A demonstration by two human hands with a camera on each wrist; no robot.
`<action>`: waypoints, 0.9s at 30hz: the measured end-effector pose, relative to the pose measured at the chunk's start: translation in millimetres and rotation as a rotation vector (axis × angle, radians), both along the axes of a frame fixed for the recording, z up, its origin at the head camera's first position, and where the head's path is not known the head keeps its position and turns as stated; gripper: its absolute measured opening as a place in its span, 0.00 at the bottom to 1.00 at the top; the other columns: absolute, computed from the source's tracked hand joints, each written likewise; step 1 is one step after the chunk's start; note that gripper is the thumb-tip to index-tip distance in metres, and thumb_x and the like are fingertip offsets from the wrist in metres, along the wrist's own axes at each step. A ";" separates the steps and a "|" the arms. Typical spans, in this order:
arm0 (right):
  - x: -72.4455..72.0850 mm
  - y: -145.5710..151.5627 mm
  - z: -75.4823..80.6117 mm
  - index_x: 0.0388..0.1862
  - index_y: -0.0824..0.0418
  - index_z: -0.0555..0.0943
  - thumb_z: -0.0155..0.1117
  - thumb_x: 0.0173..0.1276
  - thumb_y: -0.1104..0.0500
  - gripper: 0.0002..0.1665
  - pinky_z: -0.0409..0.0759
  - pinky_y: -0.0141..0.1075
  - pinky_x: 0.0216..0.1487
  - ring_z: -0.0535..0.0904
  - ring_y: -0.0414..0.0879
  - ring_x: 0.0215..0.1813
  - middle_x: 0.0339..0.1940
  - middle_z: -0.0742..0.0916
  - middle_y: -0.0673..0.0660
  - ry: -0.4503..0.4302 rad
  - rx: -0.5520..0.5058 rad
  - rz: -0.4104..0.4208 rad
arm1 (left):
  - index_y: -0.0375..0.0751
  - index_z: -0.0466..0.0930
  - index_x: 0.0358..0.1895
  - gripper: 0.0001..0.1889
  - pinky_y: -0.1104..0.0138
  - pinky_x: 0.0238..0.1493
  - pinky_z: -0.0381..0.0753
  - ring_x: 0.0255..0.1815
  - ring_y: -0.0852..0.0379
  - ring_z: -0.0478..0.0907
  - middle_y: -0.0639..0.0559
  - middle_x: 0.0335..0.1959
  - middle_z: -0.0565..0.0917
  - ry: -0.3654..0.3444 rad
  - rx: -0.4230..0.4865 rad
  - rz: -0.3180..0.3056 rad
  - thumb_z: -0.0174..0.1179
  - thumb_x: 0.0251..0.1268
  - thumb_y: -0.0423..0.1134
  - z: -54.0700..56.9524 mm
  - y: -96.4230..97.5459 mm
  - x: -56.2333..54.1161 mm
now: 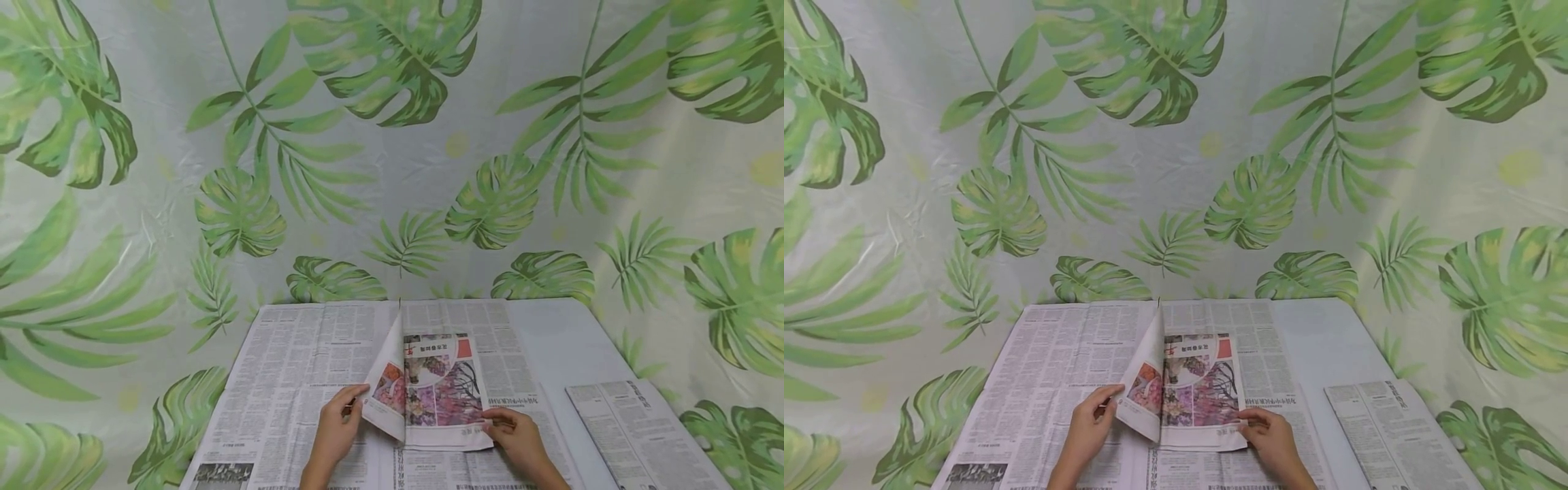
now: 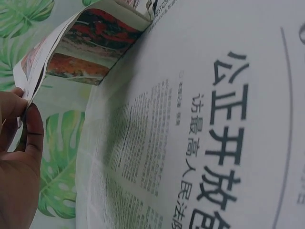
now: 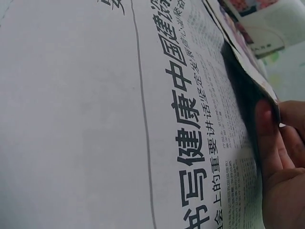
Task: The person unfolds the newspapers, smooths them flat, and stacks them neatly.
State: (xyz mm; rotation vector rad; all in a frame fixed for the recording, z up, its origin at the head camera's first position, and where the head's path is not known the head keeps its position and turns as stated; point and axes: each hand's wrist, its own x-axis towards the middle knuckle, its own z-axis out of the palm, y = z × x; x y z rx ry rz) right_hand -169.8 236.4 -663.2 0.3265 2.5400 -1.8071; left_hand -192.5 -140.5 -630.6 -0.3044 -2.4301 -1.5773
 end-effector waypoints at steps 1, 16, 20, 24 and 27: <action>0.1 0.9 -0.3 0.46 0.64 0.89 0.76 0.61 0.67 0.13 0.86 0.31 0.37 0.89 0.39 0.41 0.48 0.91 0.61 -0.002 -0.003 -0.001 | 0.51 0.86 0.58 0.18 0.71 0.45 0.85 0.46 0.61 0.83 0.55 0.58 0.86 0.006 -0.002 0.009 0.61 0.72 0.27 -1.0 -1.3 0.2; 2.4 12.9 -4.6 0.46 0.61 0.89 0.77 0.62 0.64 0.13 0.87 0.33 0.40 0.89 0.51 0.50 0.51 0.90 0.61 0.004 0.079 -0.013 | 0.46 0.85 0.59 0.19 0.71 0.44 0.86 0.46 0.60 0.83 0.51 0.59 0.85 0.003 -0.002 0.082 0.61 0.70 0.25 -5.3 -19.7 6.3; 4.0 15.7 -5.5 0.46 0.61 0.89 0.78 0.61 0.64 0.13 0.85 0.30 0.39 0.89 0.45 0.47 0.50 0.91 0.60 0.002 0.086 -0.018 | 0.45 0.85 0.60 0.19 0.71 0.44 0.85 0.46 0.60 0.84 0.50 0.60 0.85 -0.015 -0.016 0.095 0.61 0.70 0.25 -9.2 -24.0 8.5; 6.2 18.8 -6.3 0.47 0.63 0.89 0.77 0.62 0.64 0.14 0.85 0.31 0.37 0.89 0.43 0.44 0.49 0.91 0.61 -0.009 0.074 -0.019 | 0.43 0.86 0.59 0.19 0.71 0.42 0.86 0.44 0.60 0.85 0.49 0.59 0.86 -0.002 -0.007 0.109 0.62 0.69 0.24 -13.6 -26.3 10.3; 7.0 21.3 -7.2 0.47 0.64 0.89 0.77 0.62 0.65 0.14 0.86 0.32 0.36 0.89 0.43 0.42 0.48 0.91 0.61 -0.011 0.055 -0.023 | 0.43 0.86 0.58 0.19 0.71 0.42 0.86 0.43 0.61 0.84 0.48 0.58 0.86 0.007 -0.009 0.120 0.62 0.68 0.24 -16.2 -27.5 11.3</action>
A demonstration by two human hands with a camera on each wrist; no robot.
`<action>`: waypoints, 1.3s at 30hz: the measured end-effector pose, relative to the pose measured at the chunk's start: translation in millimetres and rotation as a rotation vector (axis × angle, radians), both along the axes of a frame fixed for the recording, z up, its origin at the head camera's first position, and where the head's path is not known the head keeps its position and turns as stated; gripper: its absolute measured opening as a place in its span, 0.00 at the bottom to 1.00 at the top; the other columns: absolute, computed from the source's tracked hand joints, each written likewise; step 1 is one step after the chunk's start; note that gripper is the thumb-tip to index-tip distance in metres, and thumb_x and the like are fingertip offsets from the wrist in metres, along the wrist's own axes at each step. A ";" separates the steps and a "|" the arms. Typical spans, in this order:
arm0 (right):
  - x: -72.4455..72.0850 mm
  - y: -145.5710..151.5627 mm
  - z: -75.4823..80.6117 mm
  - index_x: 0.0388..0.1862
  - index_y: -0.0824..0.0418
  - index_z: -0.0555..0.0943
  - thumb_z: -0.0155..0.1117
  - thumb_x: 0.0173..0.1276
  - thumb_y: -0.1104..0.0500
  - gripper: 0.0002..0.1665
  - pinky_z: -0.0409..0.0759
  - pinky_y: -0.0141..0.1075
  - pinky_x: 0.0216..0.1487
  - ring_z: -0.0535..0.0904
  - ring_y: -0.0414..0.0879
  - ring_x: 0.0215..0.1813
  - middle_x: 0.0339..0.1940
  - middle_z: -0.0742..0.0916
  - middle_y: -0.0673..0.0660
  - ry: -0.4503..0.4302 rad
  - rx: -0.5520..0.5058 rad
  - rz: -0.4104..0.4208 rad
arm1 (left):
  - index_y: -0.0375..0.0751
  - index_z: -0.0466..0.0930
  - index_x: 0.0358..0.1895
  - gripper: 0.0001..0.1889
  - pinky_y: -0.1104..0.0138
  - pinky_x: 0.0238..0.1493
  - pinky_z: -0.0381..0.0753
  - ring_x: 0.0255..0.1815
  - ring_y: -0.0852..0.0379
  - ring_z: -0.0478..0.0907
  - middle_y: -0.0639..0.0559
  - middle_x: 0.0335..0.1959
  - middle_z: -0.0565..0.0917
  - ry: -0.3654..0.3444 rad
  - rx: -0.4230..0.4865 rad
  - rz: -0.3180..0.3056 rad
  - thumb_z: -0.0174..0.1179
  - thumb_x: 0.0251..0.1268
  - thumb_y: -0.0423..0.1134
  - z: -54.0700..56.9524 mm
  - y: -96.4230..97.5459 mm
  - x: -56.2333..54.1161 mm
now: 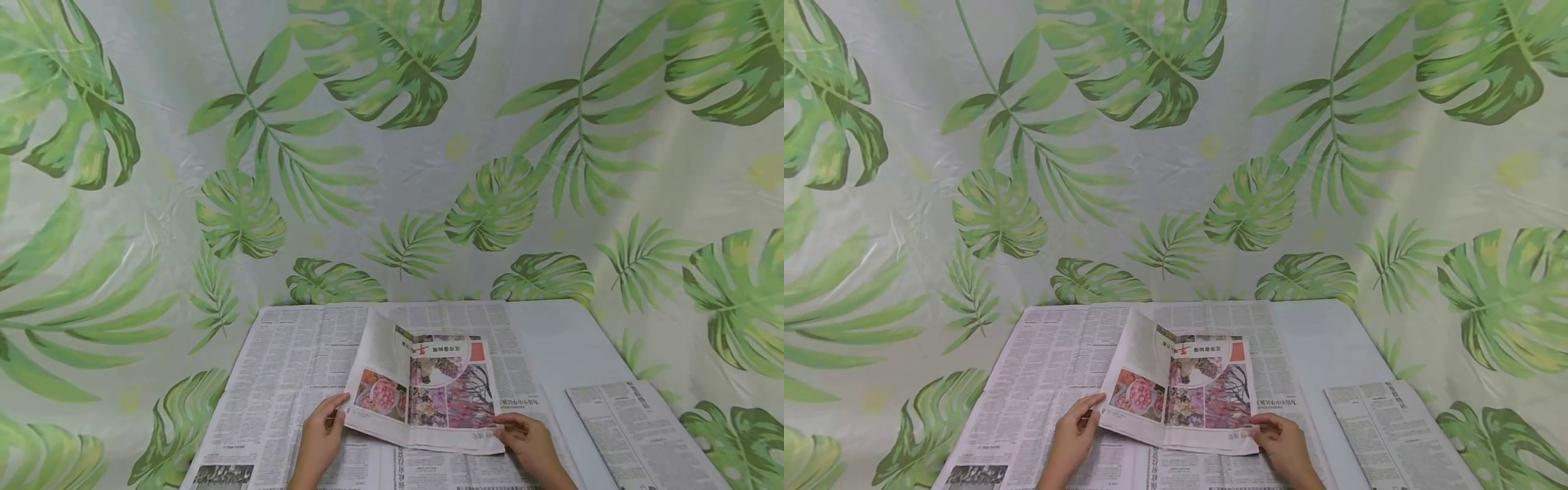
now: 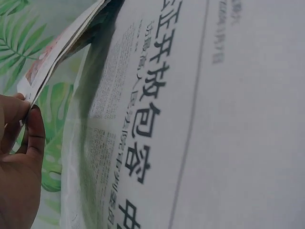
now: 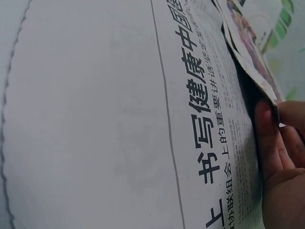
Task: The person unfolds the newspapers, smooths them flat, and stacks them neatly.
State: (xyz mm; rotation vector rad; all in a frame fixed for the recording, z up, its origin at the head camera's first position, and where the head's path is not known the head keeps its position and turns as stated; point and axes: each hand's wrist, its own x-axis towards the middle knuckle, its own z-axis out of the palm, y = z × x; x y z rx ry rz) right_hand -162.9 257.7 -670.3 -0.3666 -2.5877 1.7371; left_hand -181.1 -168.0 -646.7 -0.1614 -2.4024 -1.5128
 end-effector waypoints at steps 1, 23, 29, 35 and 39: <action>0.0 0.6 -0.3 0.47 0.64 0.89 0.77 0.62 0.65 0.14 0.86 0.33 0.35 0.89 0.43 0.42 0.48 0.91 0.61 0.001 -0.009 -0.002 | 0.43 0.86 0.59 0.19 0.71 0.41 0.86 0.42 0.61 0.84 0.47 0.58 0.86 -0.003 -0.006 0.002 0.62 0.68 0.24 -0.8 -0.4 0.3; 2.7 5.6 0.2 0.46 0.64 0.89 0.77 0.61 0.64 0.13 0.85 0.33 0.33 0.89 0.44 0.35 0.42 0.92 0.58 -0.036 0.022 -0.004 | 0.33 0.79 0.65 0.25 0.73 0.34 0.83 0.35 0.66 0.82 0.40 0.49 0.85 -0.219 -0.086 -0.002 0.63 0.63 0.23 -8.5 -10.6 14.2; 3.5 6.8 -0.2 0.49 0.66 0.87 0.77 0.62 0.62 0.17 0.84 0.33 0.34 0.89 0.45 0.34 0.44 0.91 0.59 -0.039 0.021 0.048 | 0.32 0.78 0.66 0.25 0.73 0.31 0.77 0.31 0.66 0.77 0.46 0.43 0.85 -0.288 -0.132 0.029 0.63 0.64 0.26 -13.8 -11.8 14.6; 4.6 5.2 1.4 0.49 0.66 0.87 0.77 0.62 0.62 0.16 0.84 0.33 0.34 0.88 0.45 0.33 0.44 0.91 0.60 -0.039 0.039 0.055 | 0.30 0.80 0.64 0.24 0.73 0.29 0.75 0.31 0.62 0.76 0.49 0.39 0.86 -0.365 -0.136 0.050 0.63 0.63 0.29 -11.3 -11.9 13.3; 4.9 4.2 3.3 0.48 0.66 0.88 0.77 0.61 0.64 0.16 0.83 0.33 0.33 0.88 0.44 0.32 0.43 0.91 0.59 -0.035 0.047 0.048 | 0.31 0.84 0.58 0.21 0.73 0.29 0.74 0.29 0.64 0.74 0.55 0.31 0.83 -0.357 -0.180 0.078 0.65 0.58 0.30 -9.2 -11.0 10.8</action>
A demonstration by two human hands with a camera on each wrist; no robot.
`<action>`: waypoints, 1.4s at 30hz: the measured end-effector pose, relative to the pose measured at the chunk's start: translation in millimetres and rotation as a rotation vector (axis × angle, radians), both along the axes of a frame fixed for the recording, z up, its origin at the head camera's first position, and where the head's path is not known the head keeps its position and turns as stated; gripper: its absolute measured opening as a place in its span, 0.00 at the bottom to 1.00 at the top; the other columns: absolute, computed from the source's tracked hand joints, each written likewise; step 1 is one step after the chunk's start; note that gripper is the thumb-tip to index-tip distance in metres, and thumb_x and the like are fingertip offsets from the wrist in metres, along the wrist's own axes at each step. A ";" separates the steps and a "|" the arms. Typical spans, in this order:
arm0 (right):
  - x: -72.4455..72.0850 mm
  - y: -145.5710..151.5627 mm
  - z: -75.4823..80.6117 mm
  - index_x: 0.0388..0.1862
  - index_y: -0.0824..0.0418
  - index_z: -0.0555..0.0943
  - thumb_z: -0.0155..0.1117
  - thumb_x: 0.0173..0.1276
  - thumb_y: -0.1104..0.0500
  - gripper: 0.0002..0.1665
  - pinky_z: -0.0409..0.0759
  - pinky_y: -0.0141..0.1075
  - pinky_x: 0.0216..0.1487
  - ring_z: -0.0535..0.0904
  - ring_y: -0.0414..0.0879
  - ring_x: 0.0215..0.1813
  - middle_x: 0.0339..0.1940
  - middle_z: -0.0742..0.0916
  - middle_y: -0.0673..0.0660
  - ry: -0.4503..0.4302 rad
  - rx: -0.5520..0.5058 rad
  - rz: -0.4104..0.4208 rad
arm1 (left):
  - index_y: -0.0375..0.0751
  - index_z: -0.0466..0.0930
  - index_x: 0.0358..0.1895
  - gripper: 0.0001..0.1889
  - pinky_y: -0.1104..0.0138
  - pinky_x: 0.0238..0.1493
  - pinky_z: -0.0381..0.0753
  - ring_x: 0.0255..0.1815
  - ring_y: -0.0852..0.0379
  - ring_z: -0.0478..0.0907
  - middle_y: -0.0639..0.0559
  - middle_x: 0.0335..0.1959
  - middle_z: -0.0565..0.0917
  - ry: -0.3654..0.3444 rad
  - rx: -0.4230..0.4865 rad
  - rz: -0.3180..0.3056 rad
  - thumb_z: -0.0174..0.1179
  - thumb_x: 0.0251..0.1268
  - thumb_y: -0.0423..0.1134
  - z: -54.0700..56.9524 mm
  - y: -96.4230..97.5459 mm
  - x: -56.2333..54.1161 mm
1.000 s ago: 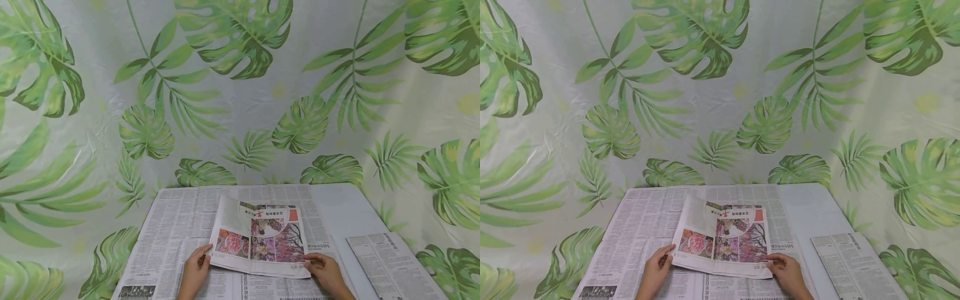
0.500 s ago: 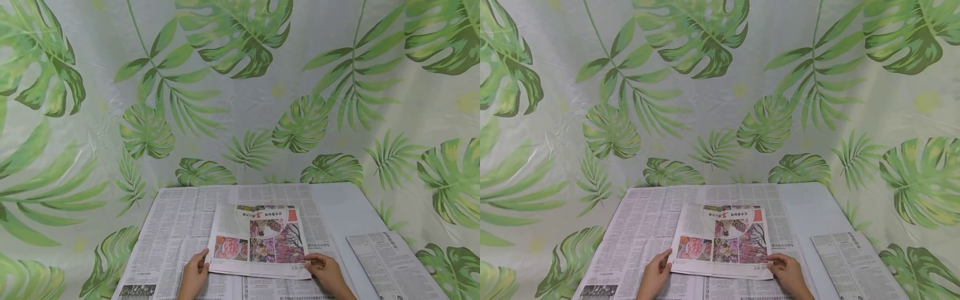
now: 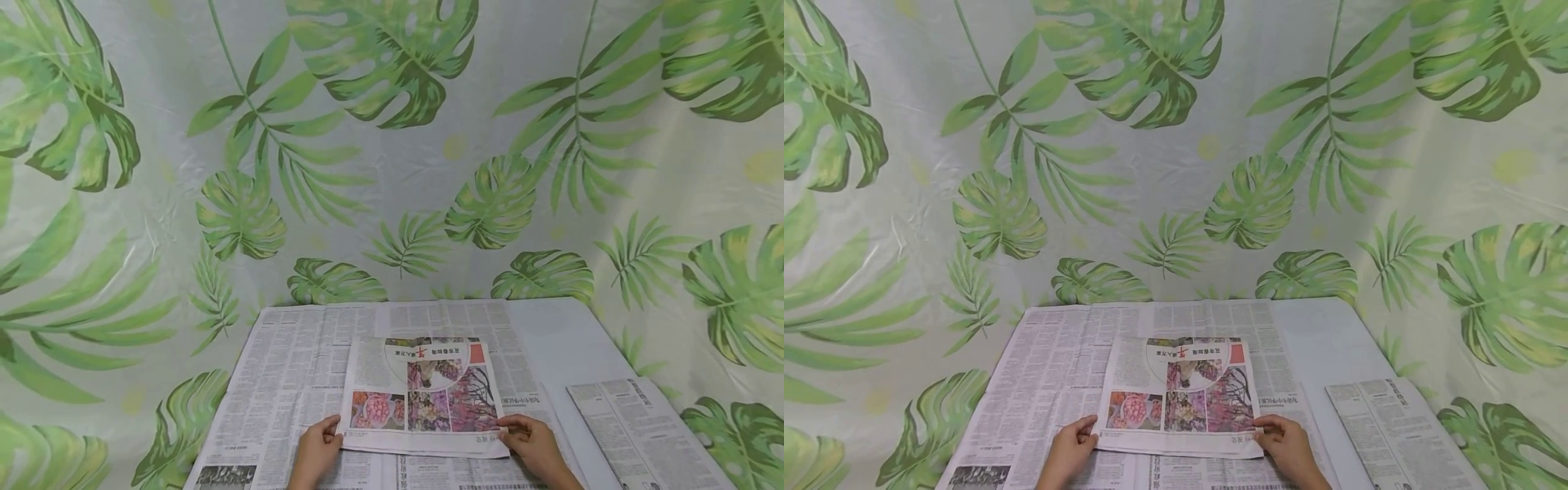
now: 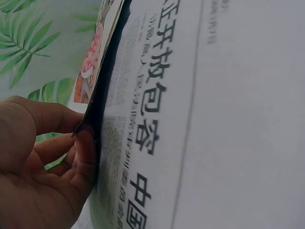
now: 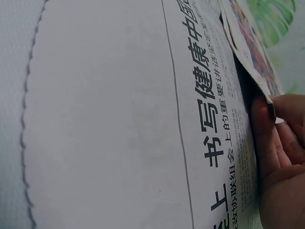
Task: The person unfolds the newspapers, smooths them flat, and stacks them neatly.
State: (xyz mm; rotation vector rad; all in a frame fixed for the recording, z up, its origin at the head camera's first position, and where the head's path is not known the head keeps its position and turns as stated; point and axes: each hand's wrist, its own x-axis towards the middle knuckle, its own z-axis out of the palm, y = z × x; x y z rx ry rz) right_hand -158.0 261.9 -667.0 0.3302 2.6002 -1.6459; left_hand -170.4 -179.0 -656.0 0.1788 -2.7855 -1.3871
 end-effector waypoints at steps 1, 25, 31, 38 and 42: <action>0.0 0.3 0.4 0.48 0.65 0.88 0.77 0.61 0.64 0.16 0.83 0.32 0.33 0.87 0.44 0.32 0.43 0.91 0.58 -0.001 0.003 0.002 | 0.33 0.85 0.56 0.21 0.73 0.29 0.73 0.28 0.65 0.74 0.56 0.30 0.82 0.005 -0.016 0.006 0.64 0.58 0.30 0.1 0.8 -1.0; 0.1 8.1 -3.0 0.61 0.66 0.82 0.72 0.67 0.59 0.25 0.76 0.30 0.30 0.74 0.37 0.24 0.39 0.88 0.57 -0.044 -0.052 0.108 | 0.36 0.89 0.43 0.11 0.69 0.35 0.71 0.35 0.58 0.73 0.51 0.36 0.80 -0.023 -0.028 0.122 0.67 0.65 0.40 6.0 15.1 -0.6; -0.7 11.4 -4.7 0.75 0.67 0.67 0.71 0.69 0.59 0.40 0.80 0.33 0.31 0.81 0.40 0.27 0.41 0.90 0.59 -0.061 -0.125 0.108 | 0.34 0.88 0.47 0.13 0.71 0.32 0.73 0.31 0.60 0.75 0.53 0.32 0.83 0.016 -0.005 0.133 0.67 0.64 0.37 0.6 15.7 0.5; -0.8 8.7 -7.6 0.65 0.70 0.76 0.74 0.66 0.58 0.32 0.85 0.34 0.36 0.88 0.45 0.36 0.41 0.91 0.58 -0.052 -0.104 0.052 | 0.40 0.75 0.69 0.27 0.73 0.31 0.80 0.31 0.62 0.82 0.50 0.35 0.89 0.019 0.115 0.048 0.63 0.65 0.30 -7.7 13.2 2.3; -1.1 7.6 -7.6 0.62 0.69 0.77 0.73 0.67 0.58 0.28 0.84 0.33 0.36 0.87 0.44 0.36 0.41 0.90 0.57 -0.049 -0.101 0.034 | 0.45 0.82 0.62 0.22 0.71 0.29 0.77 0.31 0.59 0.80 0.48 0.36 0.87 -0.001 0.150 0.057 0.57 0.65 0.27 -8.8 13.1 2.4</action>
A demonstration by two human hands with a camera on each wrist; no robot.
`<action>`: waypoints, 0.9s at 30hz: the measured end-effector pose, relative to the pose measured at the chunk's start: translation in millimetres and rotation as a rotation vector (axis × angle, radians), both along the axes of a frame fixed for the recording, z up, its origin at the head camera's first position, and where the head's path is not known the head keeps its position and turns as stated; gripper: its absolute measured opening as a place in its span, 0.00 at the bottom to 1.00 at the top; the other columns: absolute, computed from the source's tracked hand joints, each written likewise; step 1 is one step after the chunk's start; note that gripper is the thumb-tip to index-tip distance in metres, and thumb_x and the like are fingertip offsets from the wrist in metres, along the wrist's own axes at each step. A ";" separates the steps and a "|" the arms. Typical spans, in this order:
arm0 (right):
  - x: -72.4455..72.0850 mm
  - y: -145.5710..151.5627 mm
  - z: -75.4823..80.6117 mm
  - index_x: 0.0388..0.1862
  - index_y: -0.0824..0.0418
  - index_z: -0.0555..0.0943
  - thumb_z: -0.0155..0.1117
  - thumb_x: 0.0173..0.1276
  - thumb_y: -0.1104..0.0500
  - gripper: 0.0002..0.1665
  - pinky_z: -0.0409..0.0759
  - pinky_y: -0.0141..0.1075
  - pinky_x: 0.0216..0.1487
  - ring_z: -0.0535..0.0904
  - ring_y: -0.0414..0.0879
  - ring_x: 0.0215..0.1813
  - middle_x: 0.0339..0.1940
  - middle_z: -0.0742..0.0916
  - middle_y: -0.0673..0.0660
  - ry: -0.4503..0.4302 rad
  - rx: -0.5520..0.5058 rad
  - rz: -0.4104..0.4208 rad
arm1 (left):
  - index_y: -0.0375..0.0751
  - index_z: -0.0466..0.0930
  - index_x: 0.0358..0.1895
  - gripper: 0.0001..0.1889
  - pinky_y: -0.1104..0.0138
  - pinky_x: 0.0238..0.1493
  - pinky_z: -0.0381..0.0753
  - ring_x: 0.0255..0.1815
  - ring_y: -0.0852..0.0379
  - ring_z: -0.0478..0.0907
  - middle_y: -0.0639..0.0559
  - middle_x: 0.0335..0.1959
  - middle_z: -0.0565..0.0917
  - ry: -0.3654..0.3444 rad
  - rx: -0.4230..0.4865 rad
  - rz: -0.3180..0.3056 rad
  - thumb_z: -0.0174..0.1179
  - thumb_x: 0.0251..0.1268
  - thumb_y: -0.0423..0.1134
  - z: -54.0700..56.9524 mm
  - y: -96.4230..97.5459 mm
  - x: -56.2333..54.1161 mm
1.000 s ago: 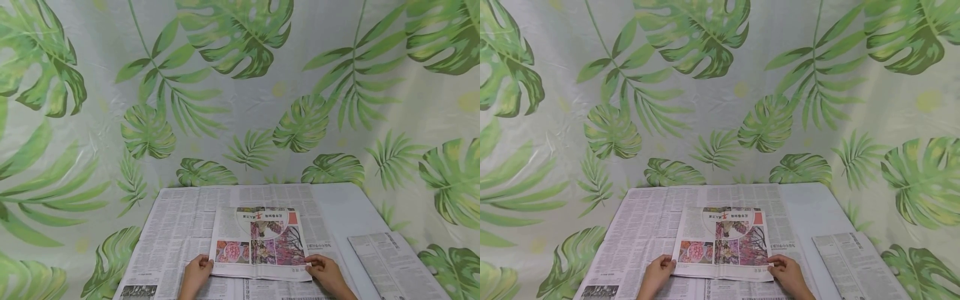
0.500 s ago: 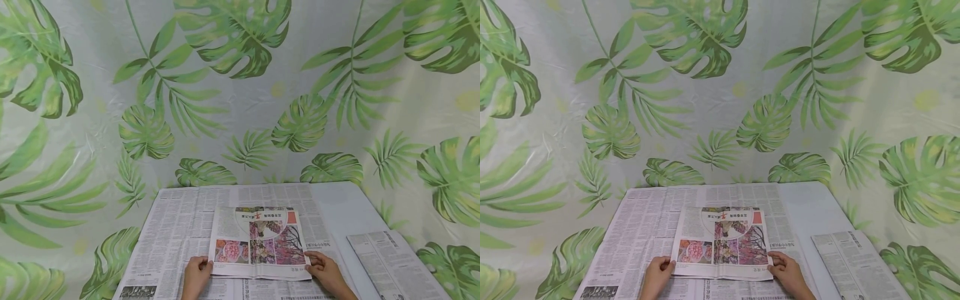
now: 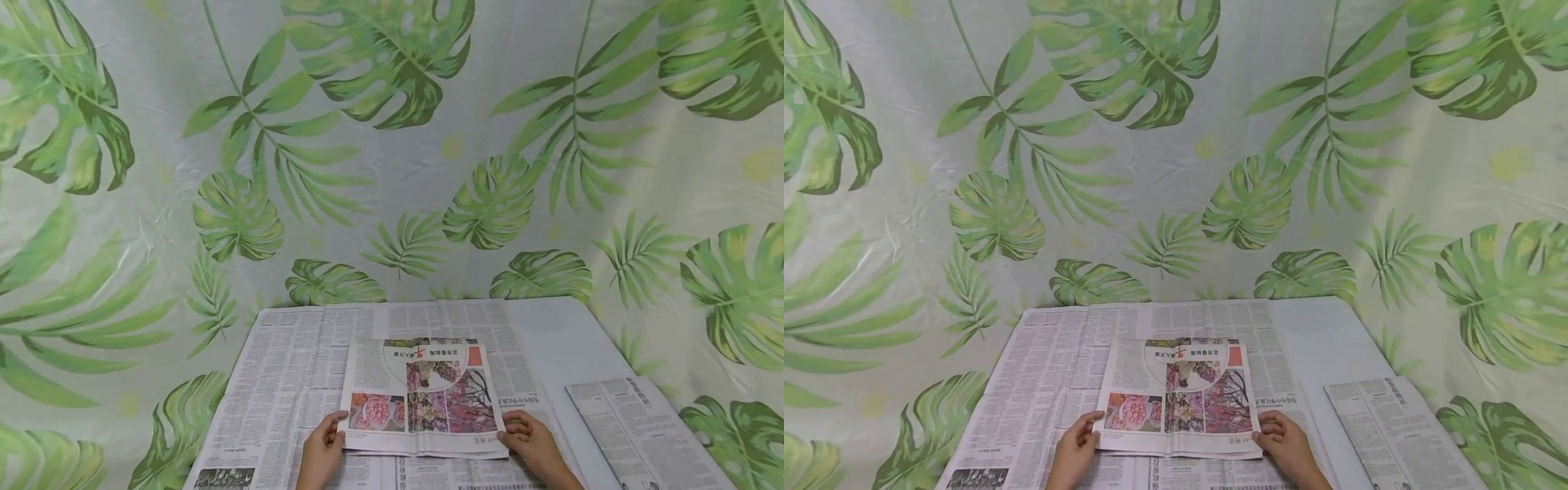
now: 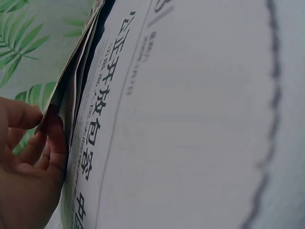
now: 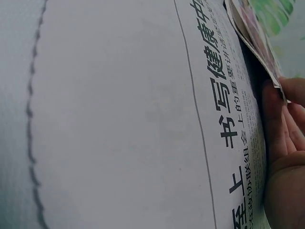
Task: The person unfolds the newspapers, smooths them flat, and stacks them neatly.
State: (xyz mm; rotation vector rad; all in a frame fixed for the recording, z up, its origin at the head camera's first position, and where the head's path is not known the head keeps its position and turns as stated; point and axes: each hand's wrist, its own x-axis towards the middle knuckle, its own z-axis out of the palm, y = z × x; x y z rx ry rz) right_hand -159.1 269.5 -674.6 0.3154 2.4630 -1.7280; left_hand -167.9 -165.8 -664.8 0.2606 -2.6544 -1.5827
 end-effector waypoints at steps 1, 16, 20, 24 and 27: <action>-0.1 -0.1 0.2 0.61 0.69 0.77 0.73 0.67 0.58 0.28 0.84 0.33 0.37 0.87 0.44 0.36 0.41 0.90 0.57 0.002 -0.003 -0.003 | 0.46 0.84 0.59 0.20 0.71 0.32 0.79 0.34 0.57 0.82 0.47 0.38 0.88 -0.004 0.004 0.002 0.55 0.66 0.27 0.2 -0.2 0.2; -1.2 0.8 -1.1 0.60 0.72 0.77 0.70 0.69 0.62 0.25 0.84 0.33 0.35 0.85 0.42 0.35 0.40 0.89 0.59 0.001 -0.039 -0.023 | 0.45 0.86 0.58 0.16 0.65 0.51 0.87 0.57 0.44 0.85 0.38 0.55 0.87 0.000 0.126 -0.140 0.67 0.67 0.35 -0.6 -13.4 5.0; -0.8 -1.8 -1.8 0.62 0.70 0.76 0.70 0.68 0.62 0.26 0.84 0.33 0.34 0.86 0.42 0.35 0.39 0.89 0.57 0.004 -0.041 -0.059 | 0.47 0.88 0.53 0.14 0.66 0.49 0.87 0.56 0.47 0.85 0.42 0.55 0.88 -0.003 0.112 -0.128 0.69 0.68 0.45 1.3 -13.7 5.8; -1.2 -3.0 -2.4 0.63 0.70 0.76 0.68 0.70 0.63 0.25 0.85 0.34 0.36 0.87 0.42 0.36 0.39 0.90 0.58 0.008 -0.065 -0.085 | 0.47 0.88 0.50 0.14 0.71 0.47 0.84 0.53 0.55 0.84 0.48 0.51 0.88 -0.013 0.114 -0.097 0.68 0.68 0.49 2.3 -13.0 6.7; -1.5 -3.4 -2.0 0.63 0.70 0.76 0.65 0.73 0.64 0.22 0.86 0.35 0.35 0.86 0.43 0.36 0.39 0.90 0.59 0.016 -0.088 -0.099 | 0.48 0.89 0.48 0.14 0.74 0.48 0.82 0.50 0.61 0.83 0.52 0.48 0.89 0.001 0.113 -0.054 0.68 0.68 0.51 1.7 -11.3 5.9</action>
